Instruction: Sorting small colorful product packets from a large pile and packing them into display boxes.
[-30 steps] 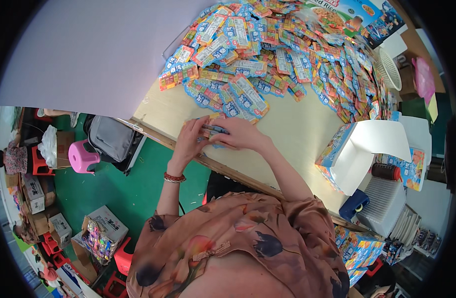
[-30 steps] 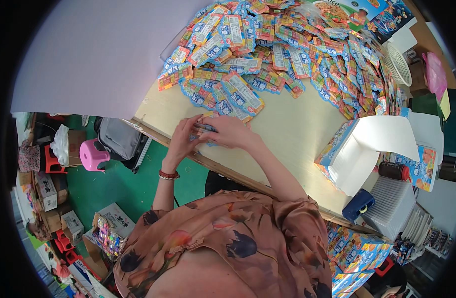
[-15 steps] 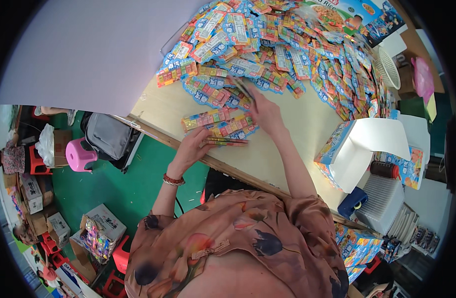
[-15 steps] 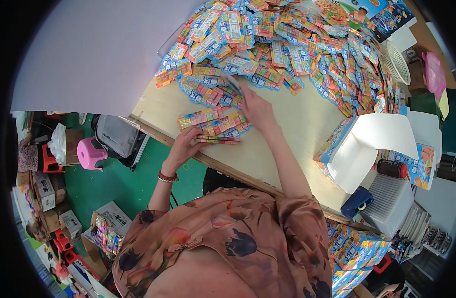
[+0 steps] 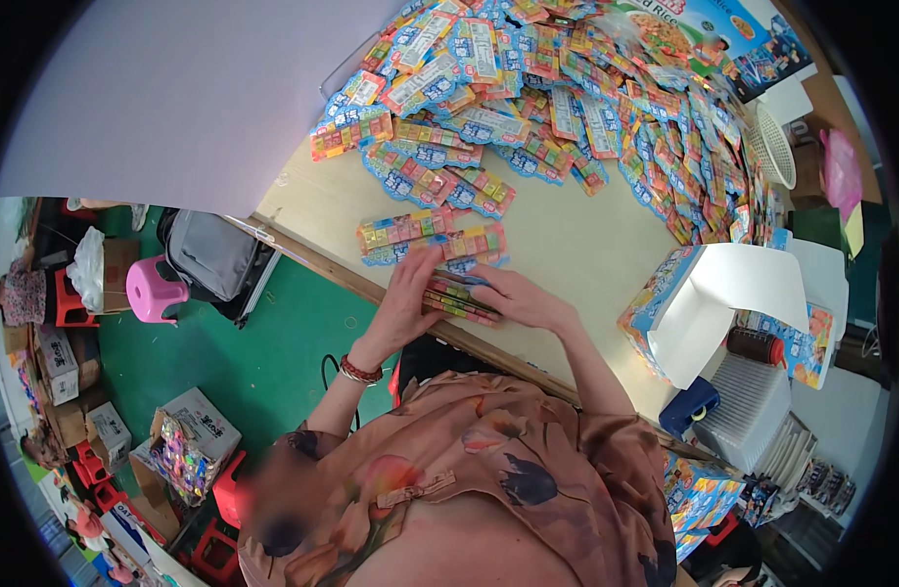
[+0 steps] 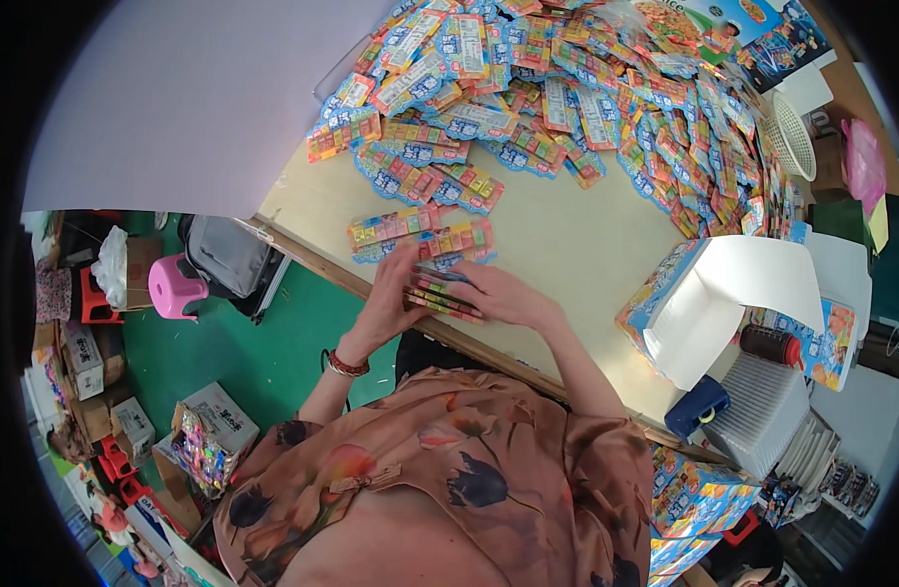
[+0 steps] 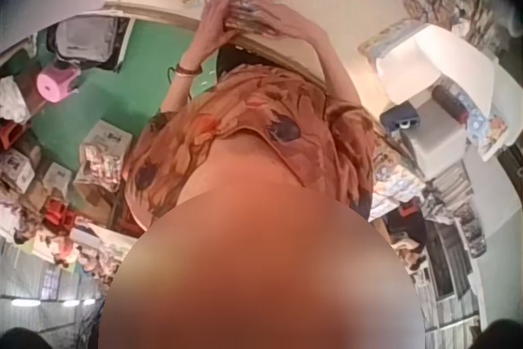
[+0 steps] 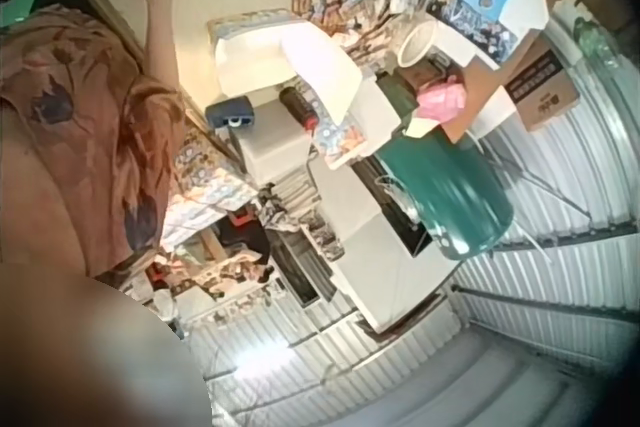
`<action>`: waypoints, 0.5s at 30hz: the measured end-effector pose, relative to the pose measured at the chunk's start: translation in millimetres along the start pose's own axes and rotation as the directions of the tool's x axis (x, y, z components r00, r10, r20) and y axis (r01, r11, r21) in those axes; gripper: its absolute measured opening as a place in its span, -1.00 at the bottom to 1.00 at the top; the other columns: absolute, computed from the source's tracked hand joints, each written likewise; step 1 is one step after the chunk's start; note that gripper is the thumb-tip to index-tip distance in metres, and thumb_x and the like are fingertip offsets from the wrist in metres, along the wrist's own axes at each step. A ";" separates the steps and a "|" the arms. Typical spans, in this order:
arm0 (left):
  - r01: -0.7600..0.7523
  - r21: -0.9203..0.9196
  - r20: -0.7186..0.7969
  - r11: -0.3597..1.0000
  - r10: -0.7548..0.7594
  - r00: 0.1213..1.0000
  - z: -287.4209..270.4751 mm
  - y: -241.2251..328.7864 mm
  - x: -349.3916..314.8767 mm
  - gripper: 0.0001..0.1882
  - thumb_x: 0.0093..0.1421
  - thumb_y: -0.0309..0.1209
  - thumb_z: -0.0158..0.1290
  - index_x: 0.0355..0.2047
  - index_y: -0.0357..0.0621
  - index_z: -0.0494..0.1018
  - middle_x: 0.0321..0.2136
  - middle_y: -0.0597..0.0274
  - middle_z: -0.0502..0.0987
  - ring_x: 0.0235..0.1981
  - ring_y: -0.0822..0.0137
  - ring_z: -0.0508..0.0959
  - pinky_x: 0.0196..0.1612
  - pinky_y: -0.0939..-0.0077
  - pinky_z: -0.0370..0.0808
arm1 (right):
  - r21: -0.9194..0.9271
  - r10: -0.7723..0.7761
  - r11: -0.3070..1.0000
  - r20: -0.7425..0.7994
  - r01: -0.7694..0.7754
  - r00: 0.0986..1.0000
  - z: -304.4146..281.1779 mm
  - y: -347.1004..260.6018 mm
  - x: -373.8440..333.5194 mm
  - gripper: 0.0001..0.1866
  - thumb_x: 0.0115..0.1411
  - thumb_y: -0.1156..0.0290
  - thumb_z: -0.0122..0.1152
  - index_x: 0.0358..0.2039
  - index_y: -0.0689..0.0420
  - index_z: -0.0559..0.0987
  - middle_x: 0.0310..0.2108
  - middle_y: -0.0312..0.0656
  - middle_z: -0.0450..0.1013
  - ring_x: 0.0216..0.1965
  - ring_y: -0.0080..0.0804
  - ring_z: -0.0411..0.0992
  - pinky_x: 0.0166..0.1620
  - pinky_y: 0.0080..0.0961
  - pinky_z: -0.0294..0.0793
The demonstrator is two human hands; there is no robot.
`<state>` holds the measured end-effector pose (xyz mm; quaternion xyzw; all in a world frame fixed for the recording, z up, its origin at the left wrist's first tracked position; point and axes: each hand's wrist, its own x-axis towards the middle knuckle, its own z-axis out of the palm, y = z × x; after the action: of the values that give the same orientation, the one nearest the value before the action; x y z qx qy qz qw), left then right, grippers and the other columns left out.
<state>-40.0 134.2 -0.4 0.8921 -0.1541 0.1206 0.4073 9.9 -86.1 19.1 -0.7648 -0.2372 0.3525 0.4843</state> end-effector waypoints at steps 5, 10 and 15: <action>0.175 -0.308 0.362 0.935 -0.055 0.931 -2.9 -17.4 -13.3 -0.30 -0.14 -0.60 0.31 0.05 -0.12 0.29 -0.06 0.09 0.28 -0.11 0.17 0.46 -0.10 0.44 0.49 | -0.141 -0.026 0.989 0.079 0.037 0.997 -24.0 -3.2 30.3 -0.59 0.22 0.19 0.09 -0.01 0.16 0.39 -0.18 -0.04 0.39 -0.12 -0.11 0.36 -0.02 -0.37 0.34; 0.128 -0.301 0.346 0.945 -0.017 0.938 -0.4 -20.2 -14.9 -0.41 -0.14 -0.62 0.28 -0.06 -0.14 0.34 -0.10 0.10 0.30 -0.12 0.16 0.46 -0.13 0.43 0.49 | -0.711 -0.157 0.702 -0.088 0.049 0.984 -35.1 -1.5 54.6 -0.47 -0.04 0.27 0.36 -0.07 0.13 0.39 -0.08 -0.11 0.31 -0.03 -0.13 0.30 -0.01 -0.35 0.32; 0.095 -0.274 0.305 0.957 -0.007 0.952 -1.8 -14.7 -22.8 -0.45 -0.16 -0.64 0.24 -0.10 -0.17 0.36 -0.12 0.05 0.33 -0.07 0.04 0.42 -0.07 0.34 0.44 | -0.695 -0.223 0.692 0.051 0.195 0.974 -26.5 4.9 59.7 -0.35 -0.16 0.32 0.44 -0.06 0.19 0.33 -0.06 -0.08 0.30 0.07 -0.11 0.27 0.02 -0.21 0.32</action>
<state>-55.7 148.7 -17.2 0.8355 -0.2067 -0.0511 0.5065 68.5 -61.3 3.6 -0.8649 -0.4284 0.1658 0.2024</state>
